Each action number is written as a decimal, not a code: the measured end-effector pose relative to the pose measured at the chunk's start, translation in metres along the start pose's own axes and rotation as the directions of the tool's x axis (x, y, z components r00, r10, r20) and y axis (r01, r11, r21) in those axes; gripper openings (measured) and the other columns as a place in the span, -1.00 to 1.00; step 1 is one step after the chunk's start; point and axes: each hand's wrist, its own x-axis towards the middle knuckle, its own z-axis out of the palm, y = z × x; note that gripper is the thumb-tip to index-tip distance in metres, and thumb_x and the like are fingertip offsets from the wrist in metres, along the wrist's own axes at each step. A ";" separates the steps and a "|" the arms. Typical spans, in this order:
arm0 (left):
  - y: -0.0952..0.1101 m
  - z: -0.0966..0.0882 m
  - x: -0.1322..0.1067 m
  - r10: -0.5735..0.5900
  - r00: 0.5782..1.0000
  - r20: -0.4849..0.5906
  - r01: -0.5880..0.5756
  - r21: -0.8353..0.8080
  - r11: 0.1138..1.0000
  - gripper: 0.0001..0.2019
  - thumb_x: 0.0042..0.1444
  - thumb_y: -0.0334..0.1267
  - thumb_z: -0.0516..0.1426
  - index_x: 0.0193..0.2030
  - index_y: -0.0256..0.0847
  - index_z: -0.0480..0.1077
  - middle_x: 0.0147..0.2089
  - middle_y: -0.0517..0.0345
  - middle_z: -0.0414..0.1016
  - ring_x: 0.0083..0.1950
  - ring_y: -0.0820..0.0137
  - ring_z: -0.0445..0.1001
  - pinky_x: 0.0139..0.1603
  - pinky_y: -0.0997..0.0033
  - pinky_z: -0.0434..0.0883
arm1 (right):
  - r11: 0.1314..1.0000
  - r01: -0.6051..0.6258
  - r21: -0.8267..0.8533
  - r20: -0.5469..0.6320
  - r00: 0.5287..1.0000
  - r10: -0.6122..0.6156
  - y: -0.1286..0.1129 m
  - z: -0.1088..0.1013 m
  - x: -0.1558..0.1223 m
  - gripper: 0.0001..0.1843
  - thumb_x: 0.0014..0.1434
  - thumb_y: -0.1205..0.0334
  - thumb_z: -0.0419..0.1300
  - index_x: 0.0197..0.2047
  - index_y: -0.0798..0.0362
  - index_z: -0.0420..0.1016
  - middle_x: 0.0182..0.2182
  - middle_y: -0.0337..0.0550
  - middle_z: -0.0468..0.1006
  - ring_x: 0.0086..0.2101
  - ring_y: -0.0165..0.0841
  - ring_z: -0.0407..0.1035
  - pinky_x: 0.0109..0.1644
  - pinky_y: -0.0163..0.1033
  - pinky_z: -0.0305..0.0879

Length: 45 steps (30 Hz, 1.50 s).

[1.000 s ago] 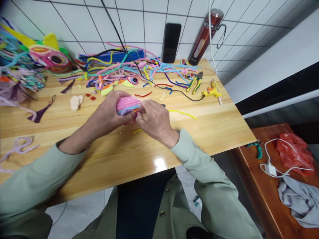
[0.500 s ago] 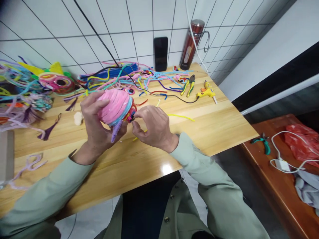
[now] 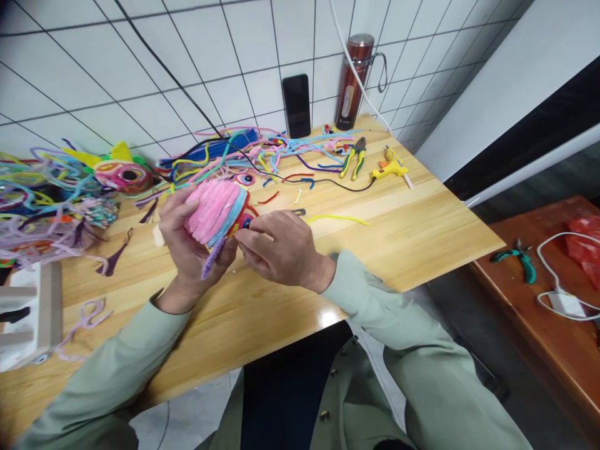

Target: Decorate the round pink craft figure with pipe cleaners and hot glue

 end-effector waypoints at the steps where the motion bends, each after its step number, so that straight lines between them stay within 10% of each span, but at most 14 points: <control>1: 0.000 0.001 0.000 -0.006 1.000 -0.022 0.006 -0.017 1.000 -0.20 0.40 0.65 0.15 0.43 0.09 0.31 0.57 -0.09 0.48 0.72 -0.23 0.47 0.63 -0.67 0.42 | 1.000 0.005 0.003 -0.003 1.000 -0.005 0.000 0.000 0.000 -0.75 0.59 0.25 0.32 0.24 -0.22 0.64 -0.08 -0.18 0.75 -0.12 -0.21 0.62 0.00 -0.03 0.56; 11: 0.004 0.001 0.004 -0.047 0.999 0.013 0.048 -0.170 0.984 -0.35 0.52 0.33 0.25 0.56 0.14 0.27 0.62 -0.14 0.46 0.75 -0.23 0.43 0.70 -0.68 0.36 | 0.999 0.010 0.042 -0.017 1.000 -0.010 -0.004 -0.002 0.001 -0.64 0.64 0.19 0.31 0.42 -0.16 0.58 -0.03 -0.12 0.81 -0.08 -0.19 0.70 0.01 -0.03 0.62; 17: -0.001 0.009 -0.001 -0.064 0.998 -0.011 0.062 -0.132 0.989 -0.20 0.44 0.55 0.19 0.56 0.13 0.19 0.61 -0.21 0.43 0.77 -0.26 0.38 0.76 -0.60 0.33 | 0.986 -0.130 0.101 0.011 0.992 0.129 -0.001 -0.001 0.001 -0.82 0.63 0.14 0.34 0.24 -0.15 0.61 -0.05 -0.12 0.81 -0.06 -0.15 0.71 0.04 -0.01 0.62; 23: 0.003 0.005 -0.002 -0.003 0.999 0.039 0.009 -0.150 0.989 -0.39 0.58 0.36 0.21 0.59 0.26 0.22 0.65 -0.07 0.41 0.81 -0.17 0.35 0.76 -0.55 0.38 | 0.982 -0.159 0.098 0.056 0.987 0.154 0.000 0.001 0.004 -0.96 0.62 0.14 0.35 0.06 -0.14 0.61 -0.15 -0.16 0.79 -0.12 -0.18 0.68 0.00 -0.02 0.54; 45: -0.016 0.021 -0.010 0.115 0.993 -0.019 -0.116 -0.140 0.983 -0.11 0.38 0.52 0.37 0.61 0.09 0.27 0.54 -0.20 0.46 0.64 -0.23 0.47 0.72 -0.43 0.39 | 0.992 -0.121 0.041 0.028 0.992 0.120 0.000 0.004 0.005 -0.83 0.61 0.33 0.23 -0.08 -0.12 0.51 -0.27 -0.23 0.71 -0.23 -0.23 0.57 -0.09 -0.06 0.41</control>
